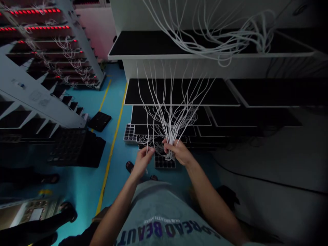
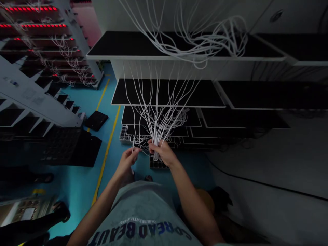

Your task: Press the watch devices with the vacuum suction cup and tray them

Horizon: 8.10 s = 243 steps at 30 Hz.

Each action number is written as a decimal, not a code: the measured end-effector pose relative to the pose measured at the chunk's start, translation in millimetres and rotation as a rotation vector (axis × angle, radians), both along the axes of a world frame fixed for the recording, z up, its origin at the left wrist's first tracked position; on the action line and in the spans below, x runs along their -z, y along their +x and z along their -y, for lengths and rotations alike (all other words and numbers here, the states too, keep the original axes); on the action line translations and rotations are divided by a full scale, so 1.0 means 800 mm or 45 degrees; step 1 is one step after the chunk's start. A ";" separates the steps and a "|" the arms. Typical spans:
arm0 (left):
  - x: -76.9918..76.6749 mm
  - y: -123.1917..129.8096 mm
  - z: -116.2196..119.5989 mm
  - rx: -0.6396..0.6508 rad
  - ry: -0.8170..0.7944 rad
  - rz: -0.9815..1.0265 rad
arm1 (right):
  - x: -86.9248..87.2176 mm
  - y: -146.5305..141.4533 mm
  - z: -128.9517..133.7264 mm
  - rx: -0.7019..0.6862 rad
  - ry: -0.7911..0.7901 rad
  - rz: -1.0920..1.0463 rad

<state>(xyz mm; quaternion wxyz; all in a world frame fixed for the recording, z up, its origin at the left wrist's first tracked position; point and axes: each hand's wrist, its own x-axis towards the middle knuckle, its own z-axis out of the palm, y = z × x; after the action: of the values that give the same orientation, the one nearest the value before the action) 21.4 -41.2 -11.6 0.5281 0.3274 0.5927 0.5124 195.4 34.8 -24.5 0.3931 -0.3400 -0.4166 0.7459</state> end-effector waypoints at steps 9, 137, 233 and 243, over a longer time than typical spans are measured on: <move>0.029 0.013 -0.028 -0.078 0.017 -0.089 | -0.012 -0.008 0.007 0.016 -0.070 0.020; 0.016 0.005 -0.013 -0.289 0.127 0.528 | 0.029 0.045 -0.016 0.134 0.012 0.347; 0.031 0.028 -0.027 0.012 -0.120 0.166 | 0.059 0.055 0.020 0.415 -0.197 0.232; 0.023 0.052 -0.032 0.065 -0.093 -0.017 | 0.047 0.012 0.017 0.150 0.086 0.391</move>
<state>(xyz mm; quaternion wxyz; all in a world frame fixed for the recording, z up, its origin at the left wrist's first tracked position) 62.7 -15.9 -30.2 0.5486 0.3263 0.6059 0.4748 205.4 20.9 -62.3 0.3791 -0.4603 -0.4760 0.6464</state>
